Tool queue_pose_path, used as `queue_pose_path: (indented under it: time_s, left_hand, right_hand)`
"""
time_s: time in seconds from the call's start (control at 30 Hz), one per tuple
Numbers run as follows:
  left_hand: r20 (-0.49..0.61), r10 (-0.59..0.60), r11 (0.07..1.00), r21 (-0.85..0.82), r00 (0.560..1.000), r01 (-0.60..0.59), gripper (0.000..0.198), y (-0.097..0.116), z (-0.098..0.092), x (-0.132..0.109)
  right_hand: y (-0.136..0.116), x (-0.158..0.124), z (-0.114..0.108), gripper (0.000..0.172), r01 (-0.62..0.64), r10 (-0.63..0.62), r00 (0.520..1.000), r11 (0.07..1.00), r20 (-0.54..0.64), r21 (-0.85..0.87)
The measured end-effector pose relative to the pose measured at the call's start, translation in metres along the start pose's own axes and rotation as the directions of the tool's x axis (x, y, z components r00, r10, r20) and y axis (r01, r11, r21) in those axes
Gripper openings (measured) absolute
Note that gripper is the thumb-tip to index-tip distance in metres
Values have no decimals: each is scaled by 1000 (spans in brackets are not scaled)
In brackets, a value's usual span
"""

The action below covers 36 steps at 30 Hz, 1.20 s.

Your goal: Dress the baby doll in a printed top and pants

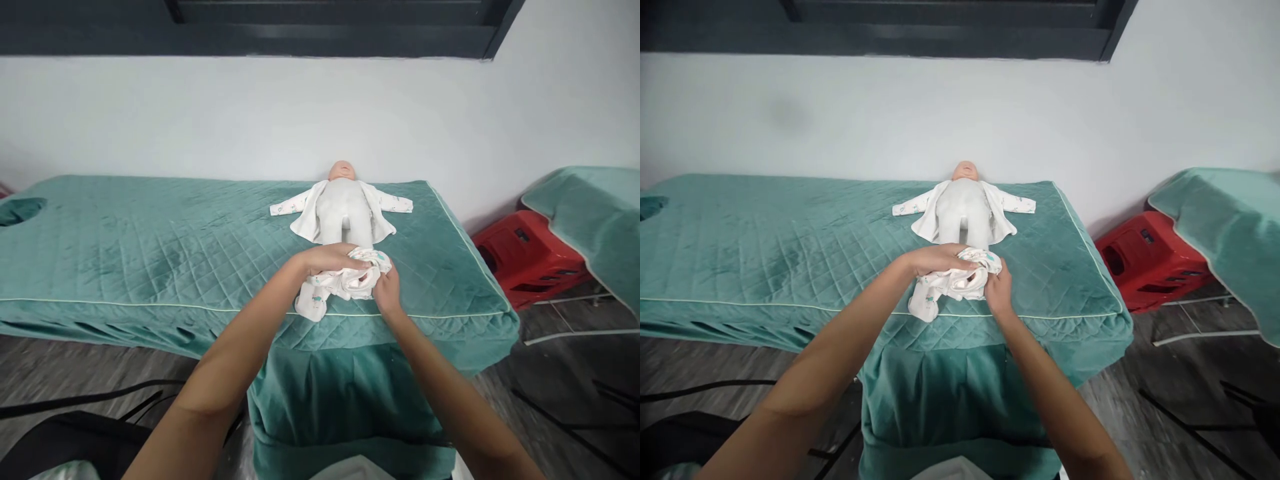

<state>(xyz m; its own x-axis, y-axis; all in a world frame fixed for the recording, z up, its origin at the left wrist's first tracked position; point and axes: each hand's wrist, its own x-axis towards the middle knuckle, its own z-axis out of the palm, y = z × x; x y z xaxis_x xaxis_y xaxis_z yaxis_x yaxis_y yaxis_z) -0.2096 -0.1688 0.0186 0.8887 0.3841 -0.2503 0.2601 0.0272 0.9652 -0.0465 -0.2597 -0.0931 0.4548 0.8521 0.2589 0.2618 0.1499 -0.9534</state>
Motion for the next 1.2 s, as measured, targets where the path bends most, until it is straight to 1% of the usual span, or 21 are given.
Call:
queue_pose_path:
  time_s: [0.07, 0.1, 0.17, 0.23, 0.3, 0.37, 0.43, 0.5, 0.53, 0.6, 0.67, 0.73, 0.8, 0.9, 0.93, 1.07, 1.13, 1.2]
  left_hand:
    - [32, -19, 988, -150, 999, 23, 45, -3, -7, -2]
    - [21, -23, 983, -184, 1000, 26, 49, -5, -10, -3]
    - [-47, -7, 982, -191, 999, -2, 51, -8, -17, -1]
    - [-124, 48, 986, -151, 991, -67, 45, -9, -23, 5]
    - [-178, 114, 986, -97, 977, -132, 41, -9, -28, 12]
    - [-178, 150, 987, -24, 973, -156, 44, -6, -31, 18]
    - [-122, 162, 985, 78, 979, -154, 54, -4, -32, 19]
    - [-68, 163, 969, 198, 984, -147, 67, -2, -31, 17]
    - [-64, 154, 958, 254, 986, -133, 71, -2, -30, 15]
    - [-114, 119, 933, 353, 986, -71, 70, -3, -26, 13]
    - [-202, 99, 899, 437, 974, 0, 62, -5, -22, 15]
    - [-266, 131, 856, 516, 955, 26, 56, -7, -20, 20]
    - [-297, 188, 811, 584, 936, 22, 51, -7, -19, 26]
    - [-324, 241, 787, 617, 915, 12, 47, -6, -16, 31]
    - [-329, 253, 790, 613, 910, 2, 47, -7, -14, 31]
    - [-325, 281, 792, 610, 903, -26, 53, -15, 0, 27]
    - [-354, 286, 777, 629, 890, 0, 53, -23, 6, 26]
    - [-418, 292, 758, 649, 860, 59, 53, -30, 8, 29]
  right_hand:
    - [0, 10, -2, 12, 32, -32, 999, 999, -5, -32]
    - [0, 14, -3, 9, 52, -52, 999, 997, -1, -54]
    - [1, 24, -6, 7, 79, -79, 997, 993, 7, -91]
    - [3, 34, -7, 9, 89, -89, 996, 992, 7, -90]
    - [5, 45, -8, 11, 91, -90, 996, 994, 18, -54]
    - [6, 56, -9, 13, 89, -88, 995, 996, 43, -16]
    - [6, 67, -11, 18, 85, -85, 994, 996, 75, 0]
    - [5, 75, -13, 19, 83, -83, 992, 997, 99, -1]
    - [5, 78, -14, 18, 81, -80, 991, 997, 107, -4]
    - [6, 81, -14, 16, 75, -73, 990, 997, 119, -13]
    - [10, 81, -13, 14, 79, -76, 989, 997, 130, -16]
    - [16, 82, -12, 14, 93, -91, 987, 996, 131, -10]
    - [25, 85, -10, 18, 94, -96, 989, 995, 116, 22]
    - [35, 91, -9, 23, 63, -74, 992, 992, 104, 111]
    - [37, 93, -10, 24, 80, -91, 991, 991, 102, 111]
    - [35, 106, -10, 26, 264, -257, 960, 963, 107, -54]
    - [33, 115, -9, 25, 292, -280, 953, 951, 119, -99]
    - [31, 125, -6, 23, 304, -288, 949, 944, 131, -127]
